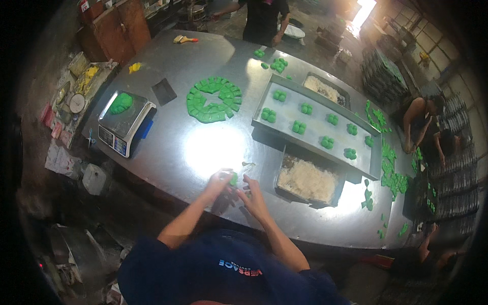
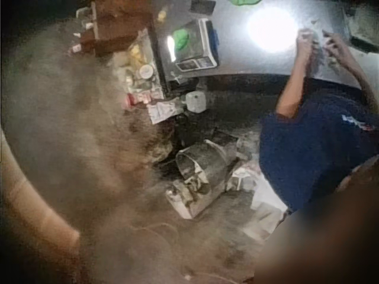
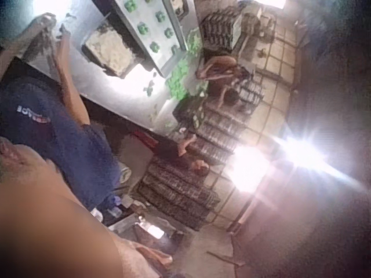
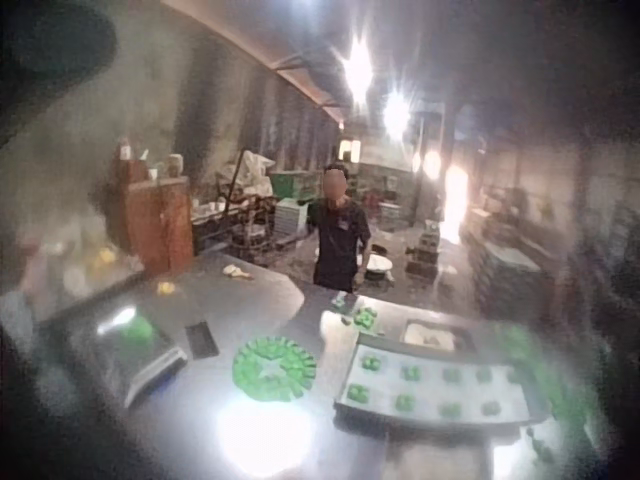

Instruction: The person repeatedly takes small pieces of green dough, rolls them into balls, and places them into a tray containing a white granular substance. The person continues this process, arranging the shaped dough pieces on a metal tray.

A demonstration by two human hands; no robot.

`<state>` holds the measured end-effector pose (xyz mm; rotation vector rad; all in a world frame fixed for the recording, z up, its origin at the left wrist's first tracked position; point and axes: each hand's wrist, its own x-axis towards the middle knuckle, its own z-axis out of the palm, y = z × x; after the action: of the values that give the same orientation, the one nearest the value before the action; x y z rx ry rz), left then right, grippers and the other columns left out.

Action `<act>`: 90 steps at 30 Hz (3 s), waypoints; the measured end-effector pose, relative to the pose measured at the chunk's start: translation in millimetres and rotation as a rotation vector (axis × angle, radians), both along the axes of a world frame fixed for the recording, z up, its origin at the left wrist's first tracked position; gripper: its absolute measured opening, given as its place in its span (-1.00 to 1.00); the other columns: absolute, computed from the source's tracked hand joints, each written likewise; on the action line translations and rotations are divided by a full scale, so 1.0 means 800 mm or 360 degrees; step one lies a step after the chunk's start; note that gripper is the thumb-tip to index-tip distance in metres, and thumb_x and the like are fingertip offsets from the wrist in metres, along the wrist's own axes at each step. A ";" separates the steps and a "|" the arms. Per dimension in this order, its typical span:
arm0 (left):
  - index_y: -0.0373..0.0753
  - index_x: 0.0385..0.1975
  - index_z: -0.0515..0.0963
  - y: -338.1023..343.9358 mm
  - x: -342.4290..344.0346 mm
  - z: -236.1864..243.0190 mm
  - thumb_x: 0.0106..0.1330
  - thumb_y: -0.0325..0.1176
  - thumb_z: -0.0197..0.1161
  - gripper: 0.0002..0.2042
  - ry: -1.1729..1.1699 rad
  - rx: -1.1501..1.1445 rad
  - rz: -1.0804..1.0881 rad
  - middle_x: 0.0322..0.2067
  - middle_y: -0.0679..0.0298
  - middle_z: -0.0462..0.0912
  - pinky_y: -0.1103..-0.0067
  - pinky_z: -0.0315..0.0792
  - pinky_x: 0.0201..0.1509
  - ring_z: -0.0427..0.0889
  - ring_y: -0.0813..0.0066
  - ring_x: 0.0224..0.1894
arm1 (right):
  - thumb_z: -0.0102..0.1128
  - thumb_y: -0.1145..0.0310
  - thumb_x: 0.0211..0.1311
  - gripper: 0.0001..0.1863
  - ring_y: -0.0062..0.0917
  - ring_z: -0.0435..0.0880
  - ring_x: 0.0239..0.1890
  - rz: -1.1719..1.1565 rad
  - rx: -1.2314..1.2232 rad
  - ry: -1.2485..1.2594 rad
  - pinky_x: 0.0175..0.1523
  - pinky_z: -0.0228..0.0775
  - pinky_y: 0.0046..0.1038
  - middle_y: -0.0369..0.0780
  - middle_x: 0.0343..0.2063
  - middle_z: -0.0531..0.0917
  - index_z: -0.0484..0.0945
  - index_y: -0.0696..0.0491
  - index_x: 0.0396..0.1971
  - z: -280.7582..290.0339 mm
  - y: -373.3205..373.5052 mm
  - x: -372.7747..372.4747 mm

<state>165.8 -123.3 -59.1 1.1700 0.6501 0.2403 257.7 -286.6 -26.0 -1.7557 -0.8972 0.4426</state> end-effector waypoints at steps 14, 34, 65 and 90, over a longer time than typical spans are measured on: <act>-0.27 0.22 0.39 -0.033 0.007 0.114 0.56 -0.12 -0.09 -0.58 -0.0636 0.1836 0.0062 0.16 0.07 0.48 0.34 0.42 0.13 0.51 0.16 0.12 | 0.30 0.43 0.28 -0.65 -0.51 0.59 -0.05 -0.0009 0.0348 0.0813 0.12 0.42 -0.51 -0.24 -0.09 0.59 0.56 0.15 0.05 0.061 0.029 -0.012; -0.28 0.21 0.43 -0.128 0.054 0.061 0.48 -0.26 0.10 -0.62 -0.0126 0.0864 -0.0847 0.03 0.04 0.63 0.40 0.46 0.15 0.64 0.18 0.03 | 0.30 0.34 0.26 -0.86 -0.66 0.59 -0.27 -0.0186 -0.0325 0.0722 -0.11 0.43 -0.52 -0.32 -0.40 0.65 0.61 0.08 -0.28 -0.013 -0.125 0.234; -0.39 0.15 0.45 -0.152 0.169 0.102 0.57 -0.24 -0.03 -0.63 -0.0082 0.0627 -0.0319 -0.02 0.09 0.64 0.48 0.43 0.16 0.60 0.38 0.03 | 0.36 0.32 0.26 -0.65 -0.56 0.65 -0.18 -0.0273 -0.0041 0.0772 -0.06 0.48 -0.51 -0.27 -0.21 0.69 0.58 0.10 0.00 -0.027 -0.138 0.325; -0.38 -0.01 0.56 -0.180 0.302 0.074 0.42 -0.41 0.06 -0.74 0.0303 0.0366 -0.0606 -0.15 0.18 0.63 0.57 0.56 -0.05 0.62 0.50 -0.15 | 0.21 0.51 0.27 -0.65 -0.18 0.61 -0.14 -0.0223 -0.0133 -0.0391 -0.06 0.48 -0.29 -0.08 -0.13 0.56 0.55 0.09 0.06 0.011 -0.169 0.260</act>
<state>407.6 -267.6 0.5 1.5252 0.5613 -0.1242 465.7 -421.8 -17.4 -1.9651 -0.9297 0.1771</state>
